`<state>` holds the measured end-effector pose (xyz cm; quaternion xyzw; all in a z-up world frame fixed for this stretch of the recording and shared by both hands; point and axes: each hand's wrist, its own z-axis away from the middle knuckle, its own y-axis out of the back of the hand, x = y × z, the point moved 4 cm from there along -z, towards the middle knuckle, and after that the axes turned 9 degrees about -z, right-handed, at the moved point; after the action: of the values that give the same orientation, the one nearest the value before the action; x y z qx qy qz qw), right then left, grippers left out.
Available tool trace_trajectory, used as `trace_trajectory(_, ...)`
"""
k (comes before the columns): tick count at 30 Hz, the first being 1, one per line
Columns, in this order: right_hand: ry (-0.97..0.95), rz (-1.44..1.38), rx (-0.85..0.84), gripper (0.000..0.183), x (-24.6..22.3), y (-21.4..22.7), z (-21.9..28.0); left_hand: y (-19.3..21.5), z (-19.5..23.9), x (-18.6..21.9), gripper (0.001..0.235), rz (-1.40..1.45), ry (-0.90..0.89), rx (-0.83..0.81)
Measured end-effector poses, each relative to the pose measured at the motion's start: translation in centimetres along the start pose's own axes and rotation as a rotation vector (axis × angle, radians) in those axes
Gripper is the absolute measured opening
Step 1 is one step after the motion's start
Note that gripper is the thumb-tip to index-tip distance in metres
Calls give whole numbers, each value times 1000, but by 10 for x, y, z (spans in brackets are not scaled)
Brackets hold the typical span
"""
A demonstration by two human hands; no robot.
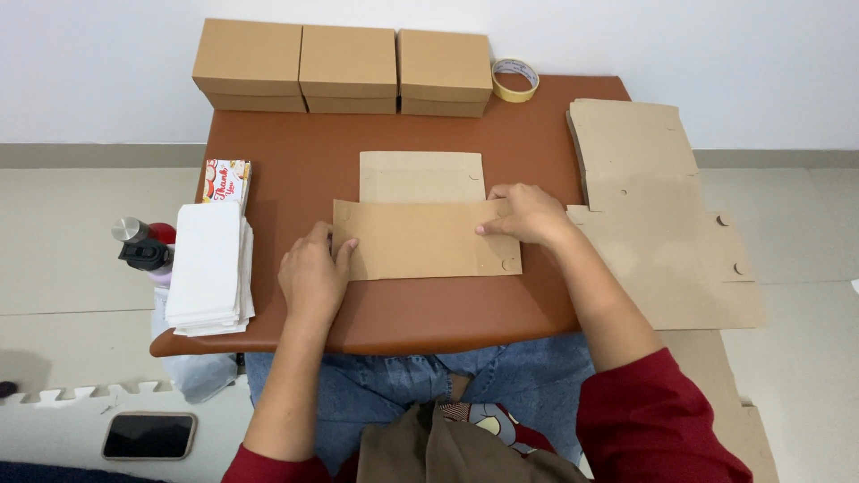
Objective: The person assembles a flat cardboard box by folding the sides and tucking the flaps into slots. They then place a white paper insert inside the box and close the lid, stacking the finished box with others.
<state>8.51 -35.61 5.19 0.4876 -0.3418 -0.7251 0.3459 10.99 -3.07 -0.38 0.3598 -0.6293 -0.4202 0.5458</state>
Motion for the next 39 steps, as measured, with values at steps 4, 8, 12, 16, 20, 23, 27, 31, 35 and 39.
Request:
trace_trajectory(4,79,-50,144,60,6,-18,13,12,14,21,44,-114,-4,125)
trace_trajectory(8,284,146,246,58,-13,-44,43,12,26,35,48,-121,-232,172)
trace_trajectory(12,290,163,103,68,-30,-84,62,1,27,21,31,-78,-273,76)
trace_trajectory(16,320,148,60,68,-55,-103,52,8,32,17,32,89,-248,34)
trace_trajectory(20,455,161,-29,67,-104,-124,35,16,37,18,57,324,-243,83)
trace_trajectory(23,565,186,-12,68,-127,-158,8,10,38,14,72,442,-237,111)
trace_trajectory(27,658,172,81,68,-142,-180,-10,12,38,18,80,491,-254,156)
trace_trajectory(31,663,196,101,67,-126,-161,5,10,40,16,80,400,-264,144)
trace_trajectory(35,539,149,87,66,-88,-120,20,20,47,23,76,267,-274,41)
trace_trajectory(39,364,144,139,64,-32,-92,24,24,49,27,65,146,-297,-88)
